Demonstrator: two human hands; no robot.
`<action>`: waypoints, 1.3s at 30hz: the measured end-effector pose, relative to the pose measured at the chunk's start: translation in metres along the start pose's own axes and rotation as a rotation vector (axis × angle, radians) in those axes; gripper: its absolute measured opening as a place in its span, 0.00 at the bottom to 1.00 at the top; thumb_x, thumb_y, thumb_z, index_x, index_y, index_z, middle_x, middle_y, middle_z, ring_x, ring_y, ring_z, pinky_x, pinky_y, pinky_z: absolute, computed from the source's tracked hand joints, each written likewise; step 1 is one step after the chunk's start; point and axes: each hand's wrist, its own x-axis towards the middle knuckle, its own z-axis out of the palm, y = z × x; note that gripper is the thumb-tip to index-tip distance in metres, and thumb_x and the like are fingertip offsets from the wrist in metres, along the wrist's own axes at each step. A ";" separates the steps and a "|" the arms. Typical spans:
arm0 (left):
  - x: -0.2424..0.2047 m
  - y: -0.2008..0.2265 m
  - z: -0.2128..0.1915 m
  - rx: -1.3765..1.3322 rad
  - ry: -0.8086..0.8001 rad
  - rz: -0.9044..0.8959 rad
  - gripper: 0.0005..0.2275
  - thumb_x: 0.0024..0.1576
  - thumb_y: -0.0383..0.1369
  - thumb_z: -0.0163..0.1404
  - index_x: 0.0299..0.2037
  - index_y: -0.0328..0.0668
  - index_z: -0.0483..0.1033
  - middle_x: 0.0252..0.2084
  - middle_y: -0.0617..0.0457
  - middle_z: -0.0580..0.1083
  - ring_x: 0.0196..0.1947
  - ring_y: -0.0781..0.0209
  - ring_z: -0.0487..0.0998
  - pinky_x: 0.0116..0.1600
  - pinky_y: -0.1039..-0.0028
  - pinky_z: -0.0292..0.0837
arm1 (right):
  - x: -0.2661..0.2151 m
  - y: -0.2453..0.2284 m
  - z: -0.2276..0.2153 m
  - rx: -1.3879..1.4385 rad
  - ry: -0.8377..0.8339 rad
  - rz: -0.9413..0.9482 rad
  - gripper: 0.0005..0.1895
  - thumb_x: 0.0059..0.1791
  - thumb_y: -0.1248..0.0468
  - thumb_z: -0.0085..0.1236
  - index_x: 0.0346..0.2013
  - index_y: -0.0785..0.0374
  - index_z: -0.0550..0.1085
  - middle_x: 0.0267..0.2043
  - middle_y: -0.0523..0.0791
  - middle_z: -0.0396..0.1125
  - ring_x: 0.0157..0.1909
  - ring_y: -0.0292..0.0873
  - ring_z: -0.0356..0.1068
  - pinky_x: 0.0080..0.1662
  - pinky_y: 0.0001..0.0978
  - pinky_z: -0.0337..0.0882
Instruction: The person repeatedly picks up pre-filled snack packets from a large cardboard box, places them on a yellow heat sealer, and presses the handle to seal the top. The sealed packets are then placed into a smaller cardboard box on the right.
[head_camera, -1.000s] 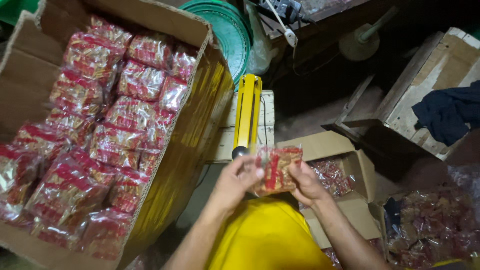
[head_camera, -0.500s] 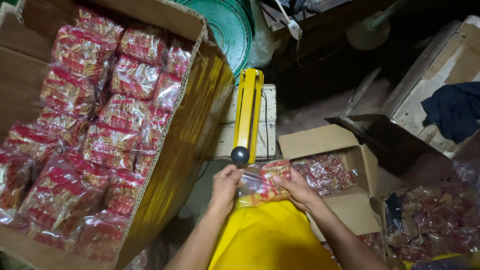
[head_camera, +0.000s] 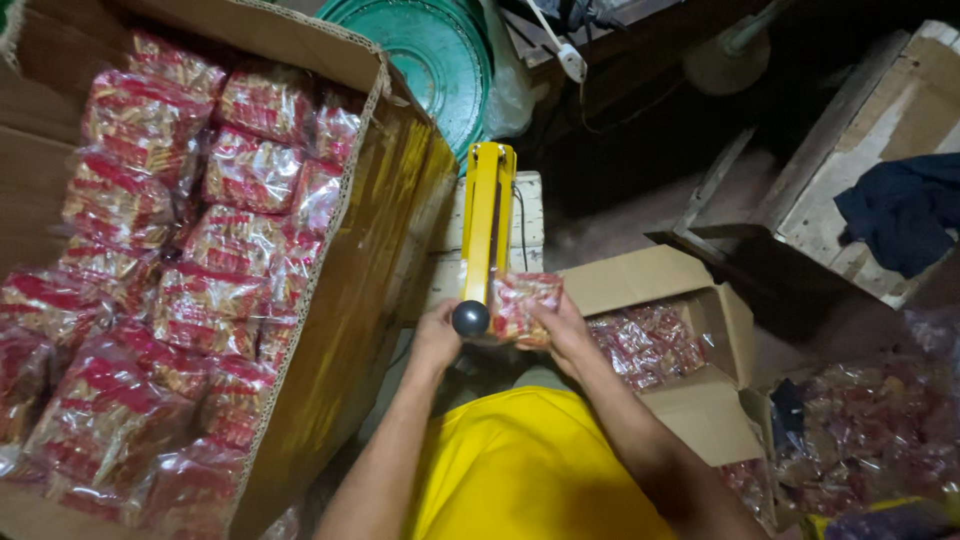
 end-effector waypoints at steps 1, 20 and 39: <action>0.007 -0.003 -0.002 0.002 0.004 0.002 0.05 0.59 0.37 0.57 0.38 0.57 0.87 0.28 0.52 0.77 0.32 0.60 0.78 0.39 0.68 0.76 | 0.002 -0.008 0.006 0.002 -0.004 -0.001 0.29 0.54 0.66 0.64 0.68 0.56 0.65 0.50 0.55 0.73 0.42 0.61 0.80 0.34 0.61 0.83; -0.087 0.120 -0.011 0.502 0.168 0.893 0.12 0.64 0.42 0.53 0.30 0.47 0.79 0.39 0.53 0.74 0.41 0.43 0.76 0.47 0.59 0.74 | 0.056 -0.057 0.054 -0.120 0.090 -0.090 0.22 0.52 0.62 0.70 0.56 0.57 0.70 0.43 0.52 0.74 0.40 0.59 0.80 0.34 0.63 0.83; -0.034 0.063 0.002 0.459 0.225 1.346 0.19 0.69 0.46 0.39 0.27 0.50 0.72 0.31 0.53 0.64 0.25 0.51 0.68 0.34 0.65 0.70 | 0.061 -0.058 0.035 -0.189 0.041 -0.137 0.22 0.52 0.61 0.70 0.58 0.61 0.72 0.41 0.50 0.76 0.39 0.46 0.79 0.39 0.47 0.84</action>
